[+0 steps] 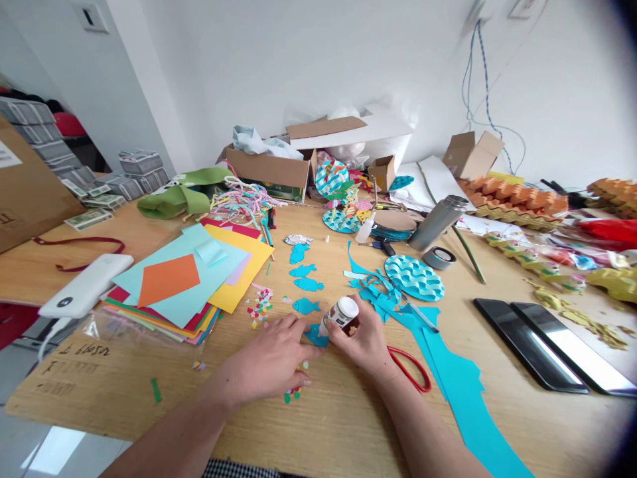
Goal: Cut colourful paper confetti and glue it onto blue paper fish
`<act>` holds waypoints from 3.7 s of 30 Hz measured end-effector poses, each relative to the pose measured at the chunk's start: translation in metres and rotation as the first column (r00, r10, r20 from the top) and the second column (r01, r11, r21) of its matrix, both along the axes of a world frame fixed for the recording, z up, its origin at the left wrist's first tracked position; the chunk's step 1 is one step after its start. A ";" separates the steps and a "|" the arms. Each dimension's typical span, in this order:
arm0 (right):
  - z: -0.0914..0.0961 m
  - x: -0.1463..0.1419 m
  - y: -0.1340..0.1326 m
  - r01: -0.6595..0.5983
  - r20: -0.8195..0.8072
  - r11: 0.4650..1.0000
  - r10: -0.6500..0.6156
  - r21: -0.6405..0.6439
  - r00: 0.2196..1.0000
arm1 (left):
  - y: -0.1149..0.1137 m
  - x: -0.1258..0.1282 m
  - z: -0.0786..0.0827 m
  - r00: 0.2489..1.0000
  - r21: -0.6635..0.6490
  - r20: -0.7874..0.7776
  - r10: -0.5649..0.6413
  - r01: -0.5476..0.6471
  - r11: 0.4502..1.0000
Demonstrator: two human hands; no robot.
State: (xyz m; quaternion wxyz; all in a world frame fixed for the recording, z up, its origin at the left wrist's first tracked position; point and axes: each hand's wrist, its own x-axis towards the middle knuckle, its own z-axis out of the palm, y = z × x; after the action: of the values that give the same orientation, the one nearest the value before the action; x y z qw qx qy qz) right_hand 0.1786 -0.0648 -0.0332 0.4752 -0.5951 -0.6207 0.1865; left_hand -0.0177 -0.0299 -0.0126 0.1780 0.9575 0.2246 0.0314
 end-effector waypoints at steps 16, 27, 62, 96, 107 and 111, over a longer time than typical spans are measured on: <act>0.001 0.000 -0.001 0.007 0.026 1.000 -0.008 0.023 1.000 | 0.000 0.001 0.001 1.000 -0.019 0.004 0.004 -0.003 1.000; 0.000 0.000 -0.001 0.013 0.038 0.999 -0.014 0.031 0.999 | 0.000 -0.001 0.000 1.000 -0.032 0.023 0.006 -0.005 0.999; 0.004 0.009 0.002 0.183 -0.069 0.983 -0.183 -0.015 0.981 | 0.001 0.000 -0.001 1.000 -0.019 -0.018 0.011 -0.011 1.000; -0.002 0.006 0.004 0.147 0.103 0.989 -0.148 0.021 0.984 | 0.000 0.001 0.005 0.999 -0.010 -0.041 0.011 -0.011 1.000; -0.001 0.006 0.003 0.147 0.101 0.989 -0.147 0.016 0.984 | 0.000 0.000 0.004 1.000 -0.011 -0.024 0.012 -0.012 1.000; 0.001 0.006 0.003 0.147 0.110 0.989 -0.148 0.020 0.983 | 0.001 0.000 0.002 1.000 -0.014 -0.026 0.013 -0.013 1.000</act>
State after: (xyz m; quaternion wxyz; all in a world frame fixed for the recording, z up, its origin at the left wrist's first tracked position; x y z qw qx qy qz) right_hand 0.1842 -0.0617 -0.0321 0.4557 -0.6461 -0.6016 0.1137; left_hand -0.0177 -0.0293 -0.0102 0.1814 0.9551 0.2335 0.0185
